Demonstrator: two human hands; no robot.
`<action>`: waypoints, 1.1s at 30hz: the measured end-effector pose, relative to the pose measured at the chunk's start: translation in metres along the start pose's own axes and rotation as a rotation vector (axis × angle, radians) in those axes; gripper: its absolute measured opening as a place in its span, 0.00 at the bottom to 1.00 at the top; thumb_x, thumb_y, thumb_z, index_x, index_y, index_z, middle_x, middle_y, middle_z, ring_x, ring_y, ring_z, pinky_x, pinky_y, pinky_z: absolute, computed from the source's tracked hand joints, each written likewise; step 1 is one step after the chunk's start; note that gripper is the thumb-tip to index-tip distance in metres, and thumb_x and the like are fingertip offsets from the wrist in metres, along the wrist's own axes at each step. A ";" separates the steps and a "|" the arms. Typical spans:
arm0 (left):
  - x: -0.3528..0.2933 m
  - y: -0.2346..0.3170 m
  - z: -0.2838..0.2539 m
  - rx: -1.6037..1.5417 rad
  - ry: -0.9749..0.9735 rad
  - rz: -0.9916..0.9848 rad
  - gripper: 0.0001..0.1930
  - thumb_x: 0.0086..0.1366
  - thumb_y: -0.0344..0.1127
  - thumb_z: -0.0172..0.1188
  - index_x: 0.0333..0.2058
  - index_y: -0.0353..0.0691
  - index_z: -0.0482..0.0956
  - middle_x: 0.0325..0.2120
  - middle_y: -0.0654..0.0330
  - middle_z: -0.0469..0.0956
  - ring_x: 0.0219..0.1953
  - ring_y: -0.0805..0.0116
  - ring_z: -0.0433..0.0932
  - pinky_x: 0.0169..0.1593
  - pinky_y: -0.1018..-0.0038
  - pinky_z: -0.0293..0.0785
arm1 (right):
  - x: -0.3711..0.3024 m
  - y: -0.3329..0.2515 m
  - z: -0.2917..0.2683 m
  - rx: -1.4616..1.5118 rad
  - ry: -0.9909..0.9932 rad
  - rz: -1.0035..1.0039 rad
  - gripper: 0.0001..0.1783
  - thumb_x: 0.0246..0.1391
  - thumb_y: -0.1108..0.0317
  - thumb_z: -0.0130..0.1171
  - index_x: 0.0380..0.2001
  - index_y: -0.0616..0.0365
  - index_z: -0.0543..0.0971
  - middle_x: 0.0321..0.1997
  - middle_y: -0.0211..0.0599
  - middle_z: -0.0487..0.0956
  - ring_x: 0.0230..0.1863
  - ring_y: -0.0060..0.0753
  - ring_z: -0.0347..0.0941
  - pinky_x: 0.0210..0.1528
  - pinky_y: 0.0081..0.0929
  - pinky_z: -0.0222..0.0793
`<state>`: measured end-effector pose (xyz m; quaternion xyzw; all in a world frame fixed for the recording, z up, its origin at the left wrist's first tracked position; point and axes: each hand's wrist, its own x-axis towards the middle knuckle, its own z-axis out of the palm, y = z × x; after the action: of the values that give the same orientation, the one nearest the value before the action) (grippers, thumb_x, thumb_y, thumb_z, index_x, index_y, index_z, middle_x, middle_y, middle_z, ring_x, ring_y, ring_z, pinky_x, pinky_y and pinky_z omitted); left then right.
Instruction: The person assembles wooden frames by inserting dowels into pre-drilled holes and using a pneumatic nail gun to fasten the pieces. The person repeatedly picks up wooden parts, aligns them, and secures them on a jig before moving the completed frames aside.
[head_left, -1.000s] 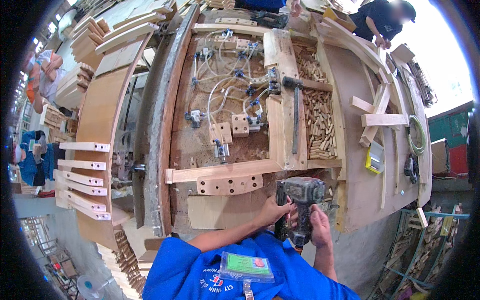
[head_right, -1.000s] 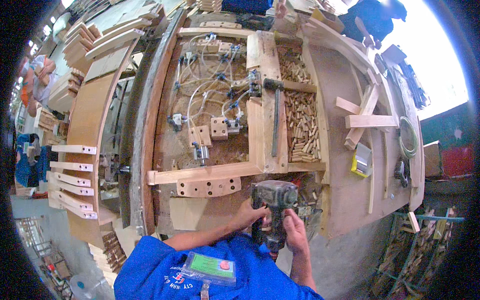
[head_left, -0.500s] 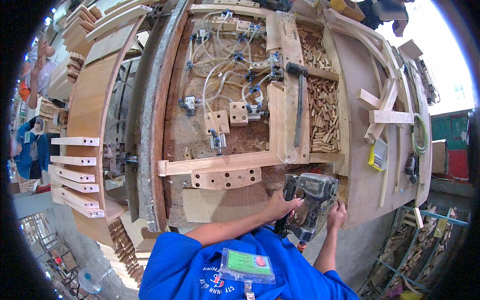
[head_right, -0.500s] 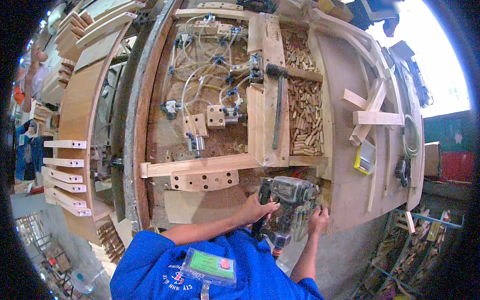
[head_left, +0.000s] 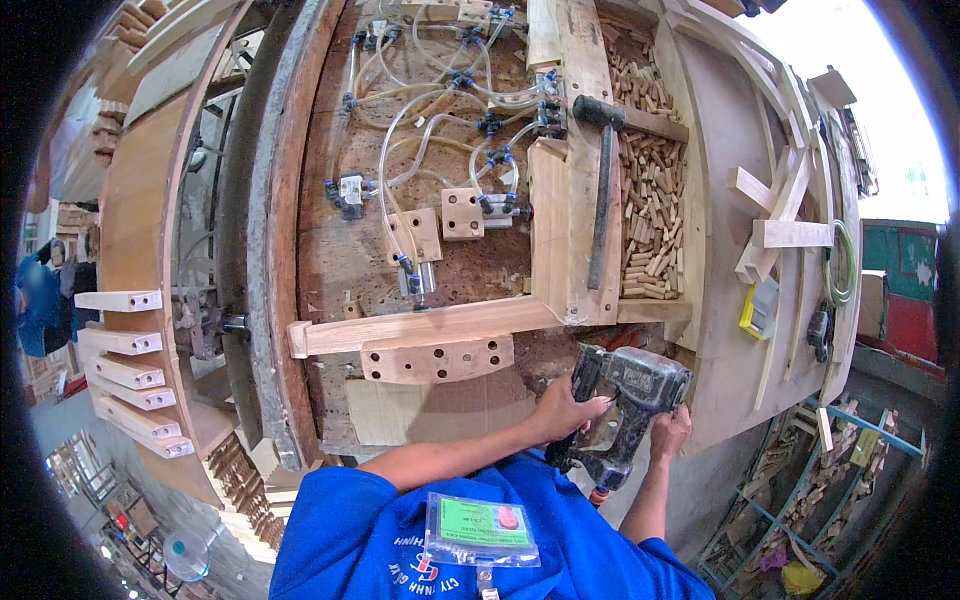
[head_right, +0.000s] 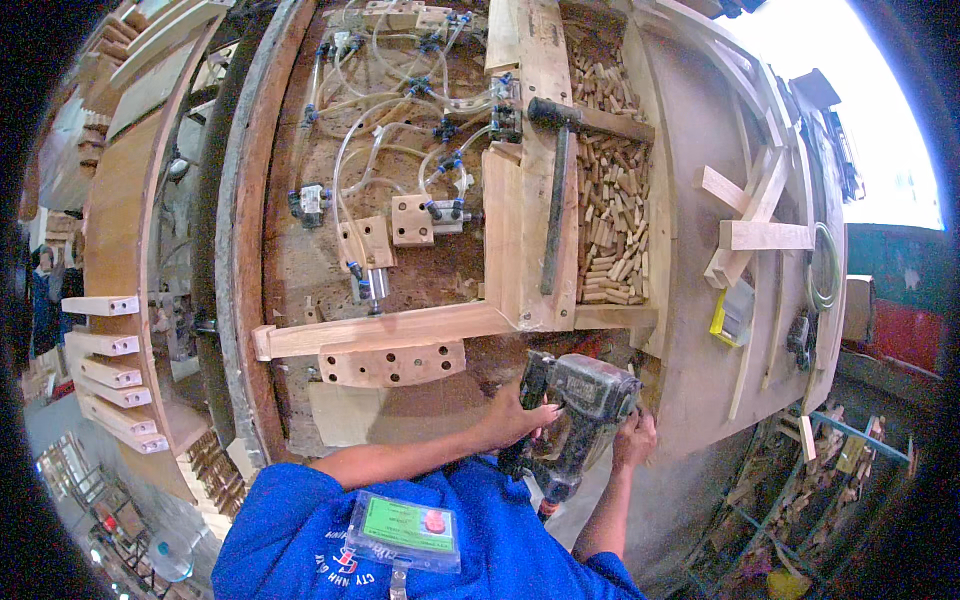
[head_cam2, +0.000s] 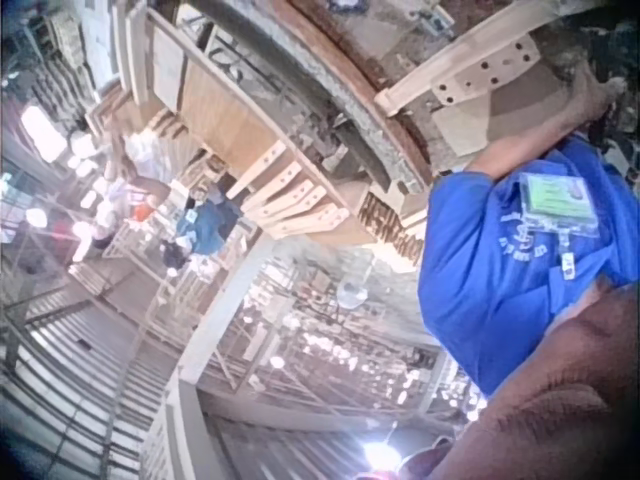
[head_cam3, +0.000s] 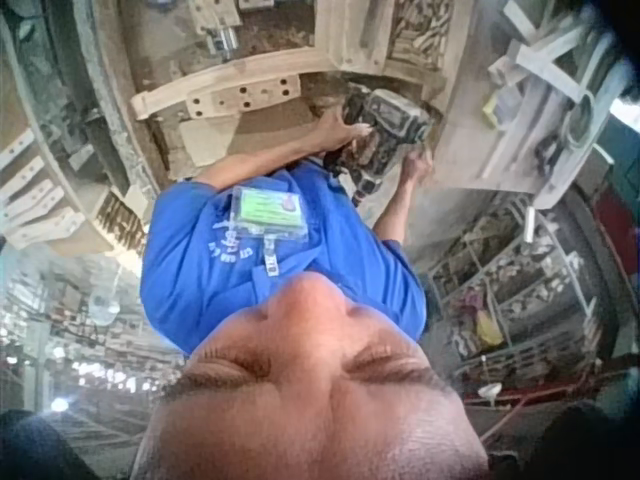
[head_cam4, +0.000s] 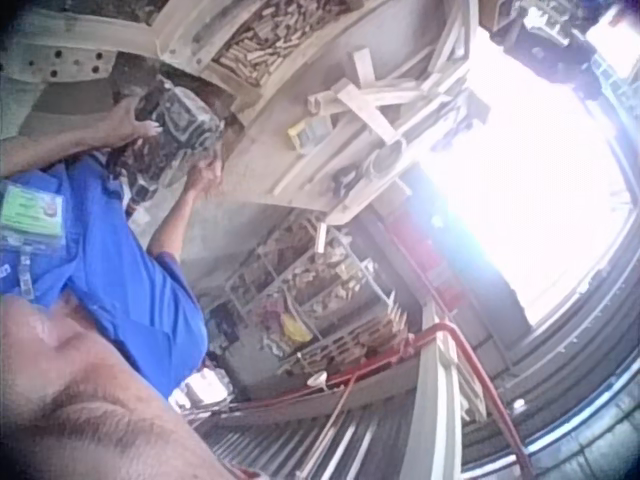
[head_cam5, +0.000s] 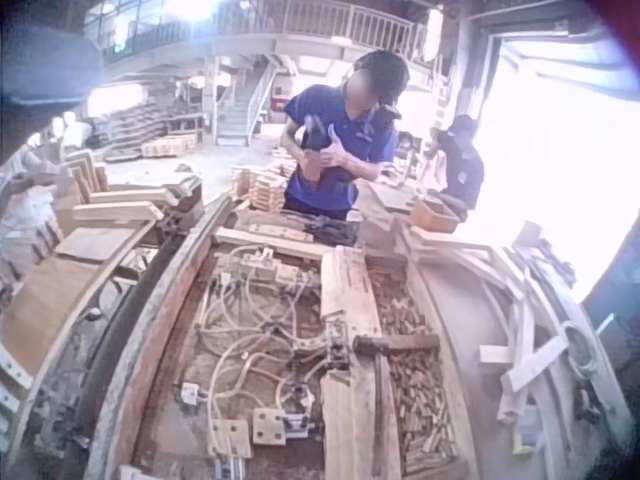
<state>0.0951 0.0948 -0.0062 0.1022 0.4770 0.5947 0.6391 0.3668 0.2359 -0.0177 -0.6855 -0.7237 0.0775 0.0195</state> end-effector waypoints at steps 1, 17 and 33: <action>0.000 0.000 -0.001 -0.001 -0.020 -0.016 0.12 0.67 0.37 0.71 0.39 0.40 0.76 0.22 0.66 0.77 0.21 0.77 0.76 0.25 0.73 0.74 | 0.001 0.001 0.002 0.013 0.014 0.004 0.14 0.64 0.65 0.59 0.46 0.61 0.86 0.43 0.54 0.87 0.44 0.57 0.84 0.47 0.47 0.78; 0.000 0.000 0.002 -0.013 -0.019 0.002 0.14 0.68 0.36 0.70 0.43 0.39 0.75 0.25 0.65 0.78 0.22 0.77 0.77 0.25 0.74 0.75 | -0.019 -0.014 0.012 0.101 0.140 -0.228 0.11 0.65 0.64 0.56 0.39 0.64 0.76 0.36 0.61 0.81 0.39 0.68 0.79 0.42 0.56 0.73; 0.003 -0.004 0.008 -0.015 -0.012 -0.021 0.15 0.68 0.31 0.69 0.48 0.38 0.74 0.27 0.64 0.79 0.21 0.77 0.76 0.24 0.75 0.75 | -0.019 -0.008 0.012 0.147 0.167 -0.278 0.12 0.64 0.64 0.55 0.32 0.63 0.74 0.30 0.59 0.78 0.35 0.68 0.77 0.38 0.55 0.70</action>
<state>0.1036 0.1002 -0.0066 0.0958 0.4698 0.5909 0.6488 0.3585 0.2159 -0.0272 -0.5796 -0.7997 0.0696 0.1403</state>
